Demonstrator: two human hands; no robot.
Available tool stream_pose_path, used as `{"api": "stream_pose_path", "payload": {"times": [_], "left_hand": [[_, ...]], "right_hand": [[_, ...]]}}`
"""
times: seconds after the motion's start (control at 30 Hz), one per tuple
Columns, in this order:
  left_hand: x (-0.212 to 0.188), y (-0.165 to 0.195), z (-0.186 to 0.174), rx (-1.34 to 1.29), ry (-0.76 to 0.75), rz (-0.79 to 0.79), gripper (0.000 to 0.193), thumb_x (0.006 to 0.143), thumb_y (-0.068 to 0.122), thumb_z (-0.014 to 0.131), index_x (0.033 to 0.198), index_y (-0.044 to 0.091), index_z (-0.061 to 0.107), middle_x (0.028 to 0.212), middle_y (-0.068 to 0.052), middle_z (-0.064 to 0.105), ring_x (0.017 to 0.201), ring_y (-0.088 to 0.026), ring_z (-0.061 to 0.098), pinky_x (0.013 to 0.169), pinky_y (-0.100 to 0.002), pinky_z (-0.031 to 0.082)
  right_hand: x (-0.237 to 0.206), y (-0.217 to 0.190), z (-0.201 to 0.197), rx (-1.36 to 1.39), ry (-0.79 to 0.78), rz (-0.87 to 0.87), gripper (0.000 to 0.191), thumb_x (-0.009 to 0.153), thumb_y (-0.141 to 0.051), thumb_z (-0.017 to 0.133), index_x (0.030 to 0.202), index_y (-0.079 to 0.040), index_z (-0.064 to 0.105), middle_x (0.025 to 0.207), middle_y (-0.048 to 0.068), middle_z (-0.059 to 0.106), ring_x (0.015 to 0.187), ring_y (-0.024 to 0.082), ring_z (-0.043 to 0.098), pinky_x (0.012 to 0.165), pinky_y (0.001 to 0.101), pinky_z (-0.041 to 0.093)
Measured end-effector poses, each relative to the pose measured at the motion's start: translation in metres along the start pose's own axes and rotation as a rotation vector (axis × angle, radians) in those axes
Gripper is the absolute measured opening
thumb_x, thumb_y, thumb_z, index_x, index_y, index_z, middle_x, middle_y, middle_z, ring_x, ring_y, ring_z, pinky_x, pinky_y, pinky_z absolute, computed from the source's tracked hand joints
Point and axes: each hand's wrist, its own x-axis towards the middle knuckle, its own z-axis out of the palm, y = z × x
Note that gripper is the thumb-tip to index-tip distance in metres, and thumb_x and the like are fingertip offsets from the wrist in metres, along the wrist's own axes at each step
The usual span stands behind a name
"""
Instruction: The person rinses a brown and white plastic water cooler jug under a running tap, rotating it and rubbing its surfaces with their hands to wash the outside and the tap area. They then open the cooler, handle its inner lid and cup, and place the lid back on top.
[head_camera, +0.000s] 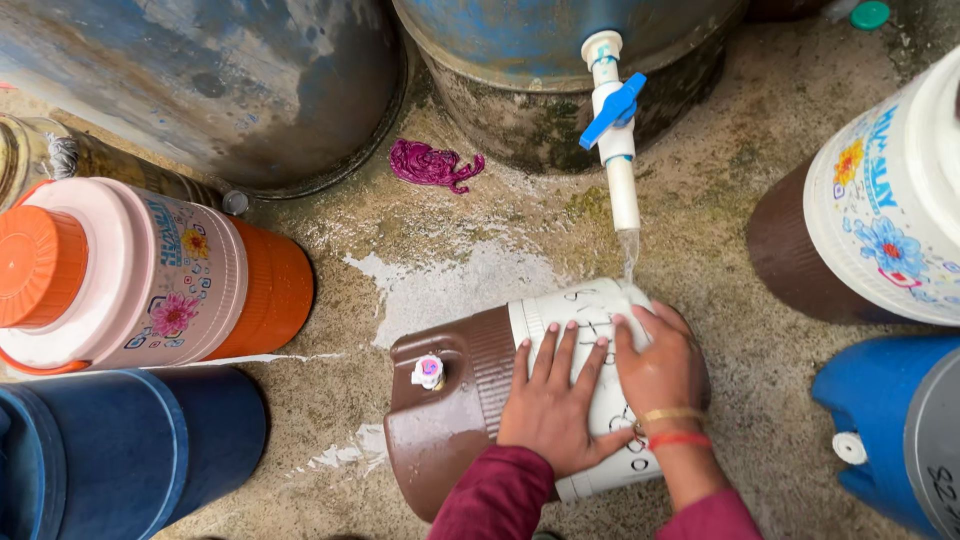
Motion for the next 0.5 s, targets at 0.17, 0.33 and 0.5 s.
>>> {"api": "stream_pose_path", "payload": {"times": [0.17, 0.33, 0.5], "left_hand": [[0.018, -0.007, -0.009, -0.046, -0.076, -0.054, 0.108, 0.078, 0.085, 0.053, 0.157, 0.013, 0.039, 0.159, -0.029, 0.034, 0.149, -0.044, 0.027, 0.118, -0.062, 0.016], [0.035, -0.02, -0.015, -0.045, -0.158, -0.109, 0.109, 0.079, 0.086, 0.052, 0.157, 0.011, 0.036, 0.16, -0.027, 0.032, 0.151, -0.043, 0.026, 0.119, -0.061, 0.018], [0.033, -0.018, -0.012, 0.033, -0.101, -0.152, 0.106, 0.082, 0.081, 0.052, 0.158, 0.009, 0.034, 0.159, -0.031, 0.032, 0.149, -0.046, 0.026, 0.115, -0.065, 0.018]], "right_hand": [[-0.061, 0.013, -0.016, 0.098, 0.248, 0.064, 0.024, 0.096, -0.02, 0.069, 0.104, 0.003, 0.075, 0.125, 0.021, 0.072, 0.114, 0.038, 0.069, 0.103, 0.0437, 0.053], [-0.088, 0.0, -0.015, -0.084, 0.349, 0.063, 0.026, 0.091, -0.021, 0.071, 0.103, 0.002, 0.075, 0.123, 0.02, 0.072, 0.114, 0.04, 0.066, 0.102, 0.047, 0.051], [-0.047, -0.021, -0.01, -0.125, 0.249, 0.026, 0.027, 0.091, -0.025, 0.071, 0.099, 0.001, 0.072, 0.12, 0.023, 0.071, 0.114, 0.042, 0.066, 0.1, 0.0488, 0.05]]}}
